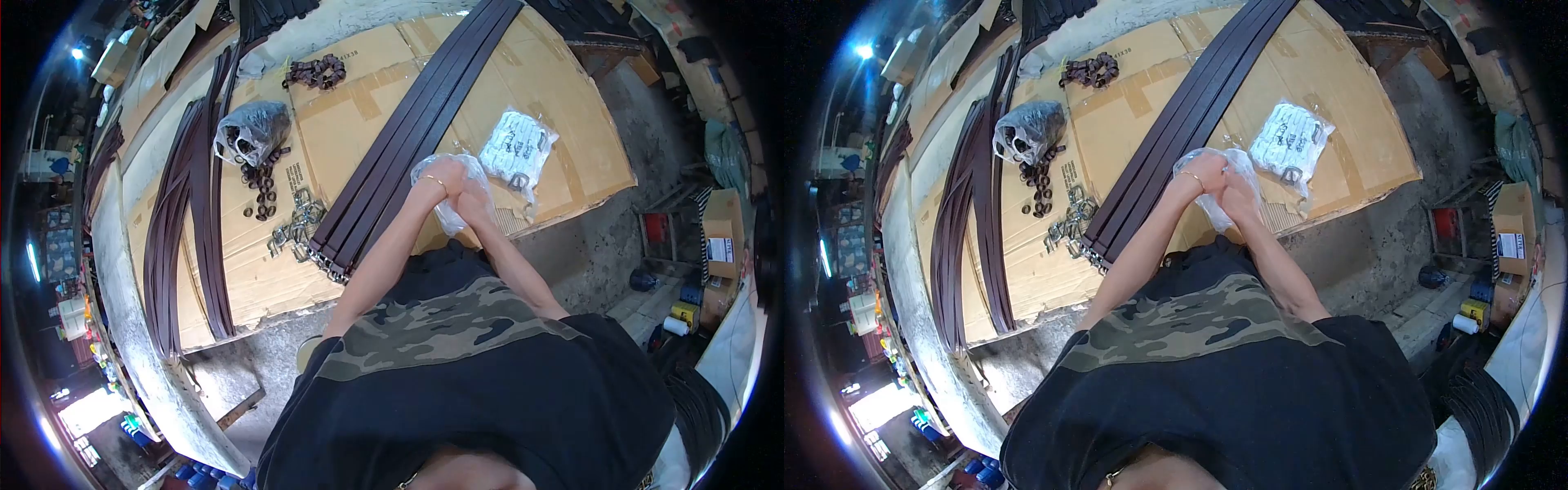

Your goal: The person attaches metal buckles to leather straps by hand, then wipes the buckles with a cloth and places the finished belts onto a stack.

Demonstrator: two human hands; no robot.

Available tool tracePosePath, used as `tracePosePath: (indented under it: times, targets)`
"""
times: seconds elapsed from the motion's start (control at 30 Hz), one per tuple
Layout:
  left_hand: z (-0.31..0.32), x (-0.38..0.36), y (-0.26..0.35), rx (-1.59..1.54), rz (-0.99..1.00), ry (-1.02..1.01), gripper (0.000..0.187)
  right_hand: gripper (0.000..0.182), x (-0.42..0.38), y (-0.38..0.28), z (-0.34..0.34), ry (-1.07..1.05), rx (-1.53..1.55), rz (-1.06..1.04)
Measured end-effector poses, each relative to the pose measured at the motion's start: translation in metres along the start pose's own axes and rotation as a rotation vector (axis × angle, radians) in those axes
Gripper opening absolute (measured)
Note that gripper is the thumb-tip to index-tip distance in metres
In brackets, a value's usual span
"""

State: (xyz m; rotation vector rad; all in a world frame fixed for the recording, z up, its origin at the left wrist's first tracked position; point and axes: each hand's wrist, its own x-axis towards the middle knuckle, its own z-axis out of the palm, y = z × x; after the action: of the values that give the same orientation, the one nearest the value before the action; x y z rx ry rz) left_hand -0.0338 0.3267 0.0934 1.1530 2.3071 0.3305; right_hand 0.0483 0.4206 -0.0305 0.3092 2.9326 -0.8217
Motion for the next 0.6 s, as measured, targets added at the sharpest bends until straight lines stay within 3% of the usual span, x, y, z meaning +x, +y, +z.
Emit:
tracePosePath:
  times: [0.03,0.1,0.23,0.3,0.33,0.4,0.43,0.5,0.53,0.6]
  targets:
    - [0.012,0.002,-0.004,-0.004,-0.001,0.000,0.025,0.032,0.000,0.009,0.012,-0.003,-0.002,0.000]
    - [0.024,-0.004,-0.006,-0.116,-0.058,0.219,0.026,0.039,0.001,0.022,0.022,0.083,0.028,-0.223]
    - [0.019,-0.014,0.000,-0.096,-0.105,0.030,0.027,0.044,0.002,0.040,0.018,0.158,0.163,-0.265]
    - [0.017,-0.011,0.000,-0.141,-0.096,0.053,0.027,0.051,0.006,0.046,0.015,-0.037,0.293,-0.074]
    - [0.016,-0.010,-0.001,-0.144,-0.096,0.053,0.027,0.051,0.008,0.048,0.013,-0.040,0.291,-0.073]
    - [0.013,-0.007,-0.001,-0.107,-0.108,0.056,0.026,0.052,0.012,0.051,-0.002,-0.400,0.274,0.154]
    - [0.010,-0.009,0.001,-0.108,-0.107,0.054,0.026,0.052,0.010,0.044,-0.016,-0.400,0.274,0.157]
    - [0.004,-0.013,0.003,-0.050,-0.059,-0.099,0.023,0.045,0.007,0.025,-0.040,-0.372,0.593,0.429]
    - [0.003,-0.013,0.006,-0.050,-0.059,-0.098,0.023,0.045,0.008,0.026,-0.040,-0.371,0.592,0.429]
    - [0.001,-0.015,0.015,-0.007,-0.097,-0.151,0.022,0.038,0.012,0.026,-0.042,-0.279,1.028,0.621]
